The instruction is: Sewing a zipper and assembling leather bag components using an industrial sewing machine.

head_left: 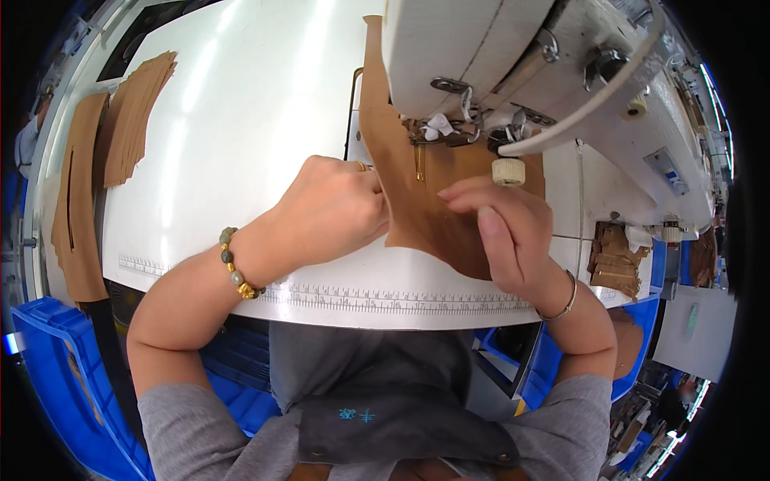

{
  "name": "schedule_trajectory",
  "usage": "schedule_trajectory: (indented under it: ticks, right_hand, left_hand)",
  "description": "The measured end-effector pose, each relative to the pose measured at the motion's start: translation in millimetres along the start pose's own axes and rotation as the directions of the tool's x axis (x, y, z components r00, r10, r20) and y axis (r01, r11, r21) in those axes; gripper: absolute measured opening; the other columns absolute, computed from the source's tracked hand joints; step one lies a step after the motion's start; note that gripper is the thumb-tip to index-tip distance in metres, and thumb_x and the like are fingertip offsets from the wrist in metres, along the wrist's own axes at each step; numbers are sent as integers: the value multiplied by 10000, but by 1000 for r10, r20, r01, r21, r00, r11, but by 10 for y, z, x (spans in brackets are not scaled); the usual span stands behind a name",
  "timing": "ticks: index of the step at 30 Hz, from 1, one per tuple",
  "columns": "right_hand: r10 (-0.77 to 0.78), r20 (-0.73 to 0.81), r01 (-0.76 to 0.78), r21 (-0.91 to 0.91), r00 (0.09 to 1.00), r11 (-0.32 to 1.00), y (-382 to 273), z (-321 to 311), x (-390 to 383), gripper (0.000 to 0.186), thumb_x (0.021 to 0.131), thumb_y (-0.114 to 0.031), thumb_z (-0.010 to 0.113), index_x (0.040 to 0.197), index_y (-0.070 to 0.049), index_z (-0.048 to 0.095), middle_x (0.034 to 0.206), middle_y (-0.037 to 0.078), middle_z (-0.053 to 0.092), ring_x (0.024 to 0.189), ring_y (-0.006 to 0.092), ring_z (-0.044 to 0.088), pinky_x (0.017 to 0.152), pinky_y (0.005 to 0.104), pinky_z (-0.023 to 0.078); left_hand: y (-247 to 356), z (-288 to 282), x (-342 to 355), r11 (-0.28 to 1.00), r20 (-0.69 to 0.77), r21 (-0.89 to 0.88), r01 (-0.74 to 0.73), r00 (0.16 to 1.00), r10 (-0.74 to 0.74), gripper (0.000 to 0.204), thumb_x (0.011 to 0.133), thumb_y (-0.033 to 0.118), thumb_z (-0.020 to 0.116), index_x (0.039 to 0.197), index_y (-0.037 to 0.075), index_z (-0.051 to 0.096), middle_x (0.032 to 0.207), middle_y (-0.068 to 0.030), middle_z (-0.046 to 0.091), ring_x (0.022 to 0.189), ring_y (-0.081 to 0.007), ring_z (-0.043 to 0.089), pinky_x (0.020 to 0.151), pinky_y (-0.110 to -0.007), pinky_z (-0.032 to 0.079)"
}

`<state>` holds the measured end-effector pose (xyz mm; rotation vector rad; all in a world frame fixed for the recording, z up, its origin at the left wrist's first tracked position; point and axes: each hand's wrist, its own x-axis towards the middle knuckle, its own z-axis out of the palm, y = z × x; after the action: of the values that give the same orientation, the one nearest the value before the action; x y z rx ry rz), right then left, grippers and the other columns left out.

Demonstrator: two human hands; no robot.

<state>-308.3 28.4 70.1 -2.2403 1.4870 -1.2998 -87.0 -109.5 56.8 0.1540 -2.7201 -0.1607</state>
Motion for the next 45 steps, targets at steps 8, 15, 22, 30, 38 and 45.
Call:
schedule_trajectory:
  ticks: [8, 15, 22, 30, 38, 45]
  right_hand:
    - [55, 221, 44, -419, 974, 907, -49, 202, -83, 349, 923, -178, 724, 1255, -69, 717, 1235, 107, 665, 1089, 291, 679, 812, 398, 543]
    - [-50, 168, 122, -450, 985, 885, -49, 250, -65, 321, 821, -170, 784, 1098, -26, 710, 1007, 72, 612, 941, 246, 603, 902, 388, 523]
    - [-56, 143, 116, -461, 988, 880, -14, 286, -94, 303, 827, -193, 766, 1074, -23, 722, 995, 76, 641, 984, 252, 633, 955, 398, 525]
    - [7, 169, 60, -384, 986, 921, 23, 171, -136, 351, 846, -230, 775, 1119, -14, 733, 1143, 93, 713, 1090, 236, 677, 1039, 428, 510]
    - [6, 207, 78, -397, 978, 914, 12, 158, -138, 439, 839, -289, 812, 1182, -27, 736, 1212, 92, 710, 1176, 242, 663, 1101, 449, 479]
    - [27, 195, 67, -456, 980, 887, 124, 196, -68, 455, 846, -318, 816, 1199, -46, 726, 1155, 79, 711, 1171, 246, 662, 1102, 471, 477]
  left_hand:
    - [115, -166, -20, 998, 155, 32, -45, 987, 40, 120, 693, 96, 709, 596, 75, 640, 646, -71, 618, 579, -238, 658, 509, -376, 515]
    - [8, -341, 56, 976, -149, 28, 215, 967, -208, 226, 779, 111, 816, 640, 94, 638, 552, -35, 531, 488, -235, 527, 486, -377, 433]
    - [263, -157, 21, 958, 110, -165, 232, 970, -216, 666, 714, 326, 915, 1266, 8, 721, 1330, -142, 701, 1258, -345, 662, 1017, -410, 565]
    - [304, -84, -22, 958, 137, -163, 235, 967, -213, 729, 725, 353, 896, 1317, -24, 699, 1384, -152, 677, 1348, -343, 620, 1080, -421, 538]
    - [277, -95, 5, 974, 126, -130, 186, 977, -170, 711, 721, 360, 887, 1289, -29, 713, 1364, -137, 689, 1280, -333, 654, 1034, -410, 551]
    - [125, -63, 93, 988, 53, -52, 145, 988, -143, 715, 720, 399, 877, 1276, -23, 722, 1311, -128, 709, 1234, -327, 665, 1025, -412, 547]
